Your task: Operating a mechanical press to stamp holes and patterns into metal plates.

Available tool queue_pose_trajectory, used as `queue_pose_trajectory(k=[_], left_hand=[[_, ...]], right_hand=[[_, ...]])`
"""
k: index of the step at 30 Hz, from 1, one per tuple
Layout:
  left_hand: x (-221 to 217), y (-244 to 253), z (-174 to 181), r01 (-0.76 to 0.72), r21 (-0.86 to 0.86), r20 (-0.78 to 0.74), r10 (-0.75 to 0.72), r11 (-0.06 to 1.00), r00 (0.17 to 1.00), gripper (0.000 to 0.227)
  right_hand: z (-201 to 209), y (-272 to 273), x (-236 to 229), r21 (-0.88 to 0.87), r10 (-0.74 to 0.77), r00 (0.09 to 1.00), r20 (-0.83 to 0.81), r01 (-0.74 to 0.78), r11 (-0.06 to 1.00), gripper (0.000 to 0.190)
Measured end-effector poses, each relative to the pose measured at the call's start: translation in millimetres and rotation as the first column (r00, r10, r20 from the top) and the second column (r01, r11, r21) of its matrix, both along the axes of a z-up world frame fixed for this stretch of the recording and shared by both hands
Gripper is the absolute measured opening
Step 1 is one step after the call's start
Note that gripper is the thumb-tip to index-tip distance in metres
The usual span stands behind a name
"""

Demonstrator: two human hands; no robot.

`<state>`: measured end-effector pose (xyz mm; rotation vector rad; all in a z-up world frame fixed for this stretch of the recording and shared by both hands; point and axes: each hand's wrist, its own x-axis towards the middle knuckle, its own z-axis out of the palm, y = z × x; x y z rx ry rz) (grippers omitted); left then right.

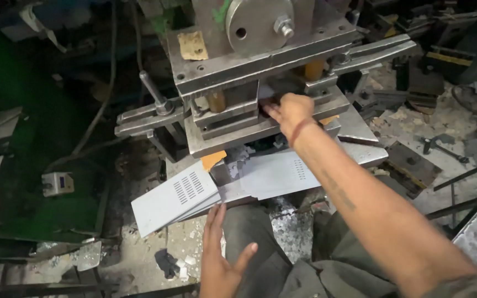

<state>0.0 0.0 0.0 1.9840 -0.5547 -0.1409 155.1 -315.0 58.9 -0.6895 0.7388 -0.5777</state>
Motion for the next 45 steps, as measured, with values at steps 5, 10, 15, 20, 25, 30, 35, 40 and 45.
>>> queue_pose_trajectory(k=[5, 10, 15, 20, 25, 30, 35, 40, 45], left_hand=[[-3.3, 15.1, -26.3, 0.007, -0.014, 0.012, -0.007, 1.000, 1.000, 0.092], [1.2, 17.6, -24.0, 0.028, -0.036, 0.039, -0.026, 0.999, 0.999, 0.088], [61.3, 53.8, -13.6, -0.066, 0.152, 0.190, 0.037, 0.986, 0.981, 0.067], [157.4, 89.4, 1.2, -0.071, 0.461, 0.122, 0.017, 0.885, 0.992, 0.113], [222.6, 115.1, -38.1, 0.058, 0.790, 0.019, -0.119, 0.611, 0.993, 0.133], [212.9, 106.4, -11.2, 0.031, 0.830, 0.069, -0.158, 0.556, 0.985, 0.119], [212.0, 103.7, -8.2, 0.009, 0.870, 0.074, -0.150, 0.493, 0.986, 0.113], [213.8, 102.3, -7.4, -0.013, 0.860, 0.084, -0.117, 0.509, 0.990, 0.121], [194.5, 122.3, 7.7, -0.081, 0.763, 0.108, -0.003, 0.641, 0.994, 0.118]], right_hand=[[19.7, 14.6, 2.8, -0.139, -0.084, 0.971, -0.222, 0.054, 0.989, 0.020], [31.5, 26.5, -1.7, -0.167, -0.061, 0.946, -0.317, 0.007, 0.986, 0.024], [9.9, 13.9, 7.8, -0.231, -0.010, 0.961, -0.276, -0.056, 0.971, 0.024], [-5.1, 9.0, 25.3, -0.370, -0.070, 0.909, -0.412, -0.096, 0.924, 0.028], [0.4, 11.3, 21.3, -0.363, -0.055, 0.902, -0.429, -0.116, 0.925, 0.029], [2.7, 8.4, 19.5, -0.287, 0.001, 0.915, -0.404, -0.128, 0.949, 0.027], [14.1, 9.0, 8.0, -0.244, 0.120, 0.928, -0.353, -0.215, 0.946, 0.031], [58.7, 54.3, -91.0, -0.347, 0.252, 0.918, -0.305, -0.354, 0.869, 0.029], [-15.7, 72.0, -175.2, -0.153, 0.199, 0.974, -0.109, -0.214, 0.965, 0.015]])
